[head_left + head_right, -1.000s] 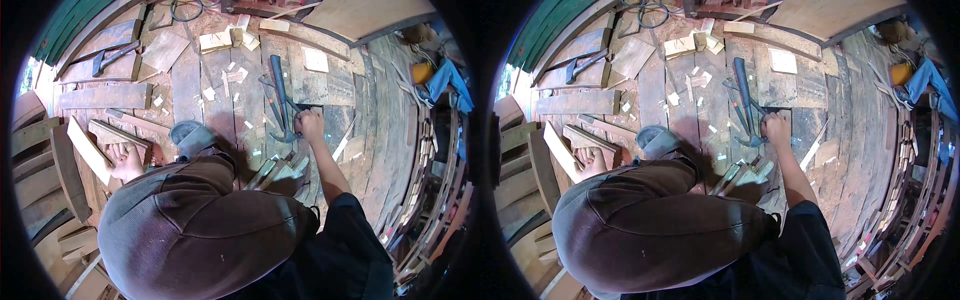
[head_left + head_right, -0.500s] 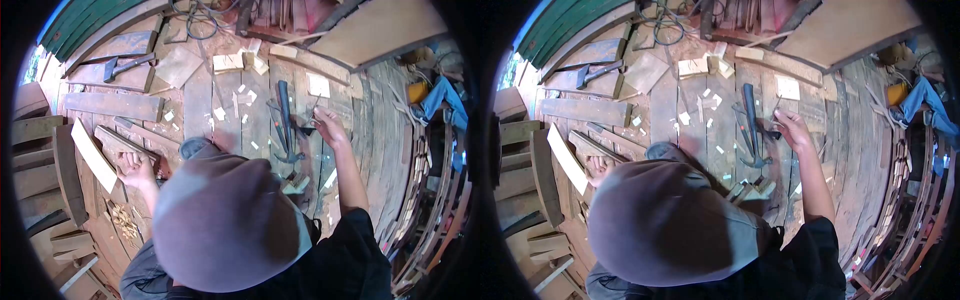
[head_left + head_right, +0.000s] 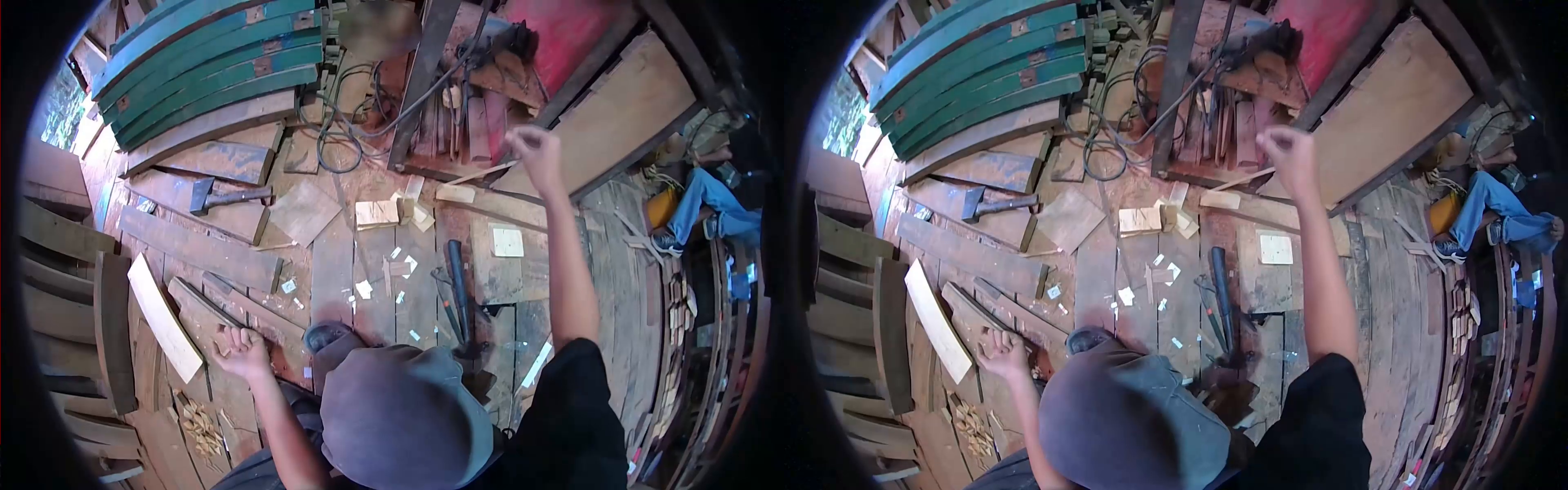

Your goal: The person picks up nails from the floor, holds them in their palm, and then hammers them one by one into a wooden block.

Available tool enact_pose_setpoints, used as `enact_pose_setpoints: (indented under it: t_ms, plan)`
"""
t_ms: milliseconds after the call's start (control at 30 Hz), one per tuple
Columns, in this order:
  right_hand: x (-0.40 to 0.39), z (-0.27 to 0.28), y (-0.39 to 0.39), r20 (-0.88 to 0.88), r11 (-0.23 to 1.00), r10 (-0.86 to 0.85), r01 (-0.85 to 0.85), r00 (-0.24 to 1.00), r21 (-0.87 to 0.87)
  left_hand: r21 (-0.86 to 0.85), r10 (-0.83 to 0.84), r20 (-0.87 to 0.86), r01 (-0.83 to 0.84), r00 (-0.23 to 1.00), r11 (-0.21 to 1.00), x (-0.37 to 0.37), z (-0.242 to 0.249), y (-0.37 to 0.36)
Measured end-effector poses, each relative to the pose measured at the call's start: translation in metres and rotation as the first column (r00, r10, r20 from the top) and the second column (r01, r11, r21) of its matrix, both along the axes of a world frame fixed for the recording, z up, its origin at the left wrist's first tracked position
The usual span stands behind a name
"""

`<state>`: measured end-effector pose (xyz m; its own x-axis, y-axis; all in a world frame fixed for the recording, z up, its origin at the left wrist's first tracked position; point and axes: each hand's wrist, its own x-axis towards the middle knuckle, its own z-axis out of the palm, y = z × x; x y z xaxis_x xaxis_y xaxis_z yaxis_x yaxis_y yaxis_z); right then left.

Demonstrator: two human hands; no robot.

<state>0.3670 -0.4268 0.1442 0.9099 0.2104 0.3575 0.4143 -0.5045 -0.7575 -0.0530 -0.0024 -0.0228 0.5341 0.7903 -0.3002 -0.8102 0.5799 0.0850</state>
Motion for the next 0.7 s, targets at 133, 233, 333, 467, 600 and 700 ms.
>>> enact_pose_setpoints:
  t_ms: [133,233,333,467,600,700]
  plan:
    - [0.062,0.08,0.019,0.166,0.947,-0.229,0.259,0.959,-0.19,0.011,-0.008,0.026,0.008,1.0,1.0,0.003,0.008,-0.003]
    - [0.117,0.107,0.01,0.342,0.769,-0.258,0.407,0.904,-0.493,-0.021,-0.007,0.028,0.008,1.0,1.0,0.004,0.011,-0.012]
    - [0.111,0.12,0.011,0.353,0.814,-0.285,0.42,0.891,-0.402,0.006,-0.03,0.066,0.03,0.997,1.0,0.003,0.007,-0.015]
    - [0.036,0.076,0.005,0.166,0.99,-0.135,0.14,0.977,-0.019,-0.024,0.001,-0.14,-0.004,0.99,1.0,0.002,0.0,-0.007]
    - [-0.09,-0.046,-0.027,-0.19,0.936,-0.097,0.025,0.977,-0.352,0.06,-0.127,0.016,0.125,0.992,0.99,-0.01,-0.008,-0.002]
    - [-0.182,-0.151,-0.048,-0.469,0.906,-0.01,-0.19,0.883,-0.377,0.02,-0.127,-0.006,0.127,0.992,0.992,-0.01,0.002,-0.006]
